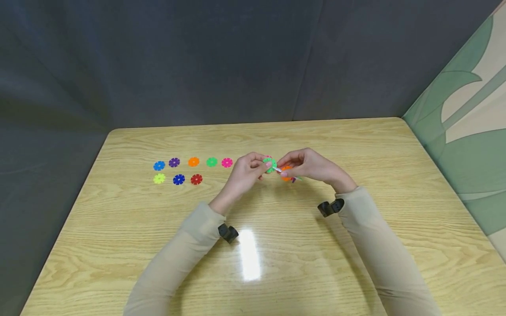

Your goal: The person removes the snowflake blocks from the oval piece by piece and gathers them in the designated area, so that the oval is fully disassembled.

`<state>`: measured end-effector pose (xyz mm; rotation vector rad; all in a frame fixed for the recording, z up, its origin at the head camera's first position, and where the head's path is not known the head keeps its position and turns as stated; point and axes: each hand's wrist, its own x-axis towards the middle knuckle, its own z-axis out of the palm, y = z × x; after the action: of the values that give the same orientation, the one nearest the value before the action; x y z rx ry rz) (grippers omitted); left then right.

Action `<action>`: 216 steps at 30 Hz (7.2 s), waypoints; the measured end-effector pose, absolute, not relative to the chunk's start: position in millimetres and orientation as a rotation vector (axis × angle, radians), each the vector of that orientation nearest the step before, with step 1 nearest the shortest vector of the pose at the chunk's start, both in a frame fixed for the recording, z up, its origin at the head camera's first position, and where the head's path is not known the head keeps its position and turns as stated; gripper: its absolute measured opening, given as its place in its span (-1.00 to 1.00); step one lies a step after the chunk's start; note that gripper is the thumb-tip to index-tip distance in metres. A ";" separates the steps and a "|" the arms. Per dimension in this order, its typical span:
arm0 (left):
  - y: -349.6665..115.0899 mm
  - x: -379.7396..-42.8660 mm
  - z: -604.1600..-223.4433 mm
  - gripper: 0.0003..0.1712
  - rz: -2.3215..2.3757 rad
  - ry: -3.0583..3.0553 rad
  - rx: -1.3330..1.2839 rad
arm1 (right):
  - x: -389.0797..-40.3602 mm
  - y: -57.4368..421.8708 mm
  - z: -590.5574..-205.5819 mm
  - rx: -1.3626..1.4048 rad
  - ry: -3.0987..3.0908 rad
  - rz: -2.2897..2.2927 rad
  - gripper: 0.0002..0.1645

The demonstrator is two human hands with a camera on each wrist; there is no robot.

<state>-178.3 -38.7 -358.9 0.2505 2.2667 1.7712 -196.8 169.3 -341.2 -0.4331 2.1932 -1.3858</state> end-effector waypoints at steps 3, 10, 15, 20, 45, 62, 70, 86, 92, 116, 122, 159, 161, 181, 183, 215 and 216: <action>-37.2 -176.9 -356.8 -0.70 1.769 2.315 0.238 | -197.0 168.5 -341.4 -0.427 2.215 -1.377 -0.63; -38.0 -175.5 -354.1 -0.69 1.778 2.337 0.239 | -196.0 169.5 -340.3 -0.449 2.242 -1.380 -0.62; -42.1 -175.5 -352.5 -0.69 1.756 2.299 0.286 | -195.7 172.9 -338.9 -0.473 2.212 -1.396 -0.61; -45.6 -177.6 -352.0 -0.68 1.705 2.294 0.314 | -195.5 175.8 -339.0 -0.512 2.210 -1.387 -0.62; -40.0 -178.0 -363.5 -0.71 2.005 2.023 0.128 | -197.8 179.1 -339.7 -0.448 2.242 -1.335 -0.71; -43.6 -177.3 -351.9 -0.66 1.801 2.202 0.276 | -198.7 177.7 -345.0 -0.459 2.294 -1.284 -0.82; -58.2 -180.1 -357.7 -0.71 1.824 2.160 0.208 | -197.5 178.1 -340.3 -0.447 2.353 -1.263 -0.78; -125.7 -185.8 -362.0 -0.63 1.710 2.312 0.084 | -197.7 185.5 -336.4 -0.389 2.374 -1.254 -0.75; -149.0 -186.4 -364.4 -0.60 1.583 2.416 0.034 | -199.0 186.1 -336.5 -0.369 2.383 -1.250 -0.75; -164.4 -197.7 -388.4 -0.59 1.334 2.496 -0.038 | -197.0 188.8 -335.9 -0.366 2.360 -1.304 -0.74; -162.4 -203.5 -394.4 -0.61 1.270 2.518 -0.031 | -196.3 188.8 -335.6 -0.363 2.365 -1.311 -0.73; -165.6 -210.9 -400.2 -0.61 1.169 2.588 -0.038 | -195.5 188.4 -333.7 -0.340 2.357 -1.334 -0.71; -166.3 -210.4 -399.8 -0.62 1.179 2.586 -0.033 | -195.7 188.0 -333.4 -0.346 2.355 -1.336 -0.70; -123.1 -196.5 -369.4 -0.59 1.526 2.511 0.160 | -196.0 183.5 -337.4 -0.353 2.331 -1.366 -0.71; -114.0 -193.7 -365.4 -0.58 1.577 2.466 0.180 | -196.2 182.3 -337.4 -0.340 2.332 -1.362 -0.71; -40.3 -178.6 -357.3 -0.52 1.725 2.149 0.366 | -198.1 166.0 -340.9 -0.353 2.326 -1.354 -0.75; -39.9 -178.3 -357.3 -0.52 1.723 2.151 0.362 | -198.1 165.6 -341.1 -0.353 2.328 -1.353 -0.76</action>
<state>-178.3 -39.9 -357.3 0.3622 2.1505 1.7233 -198.1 165.6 -341.1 -0.3528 2.3276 -1.3534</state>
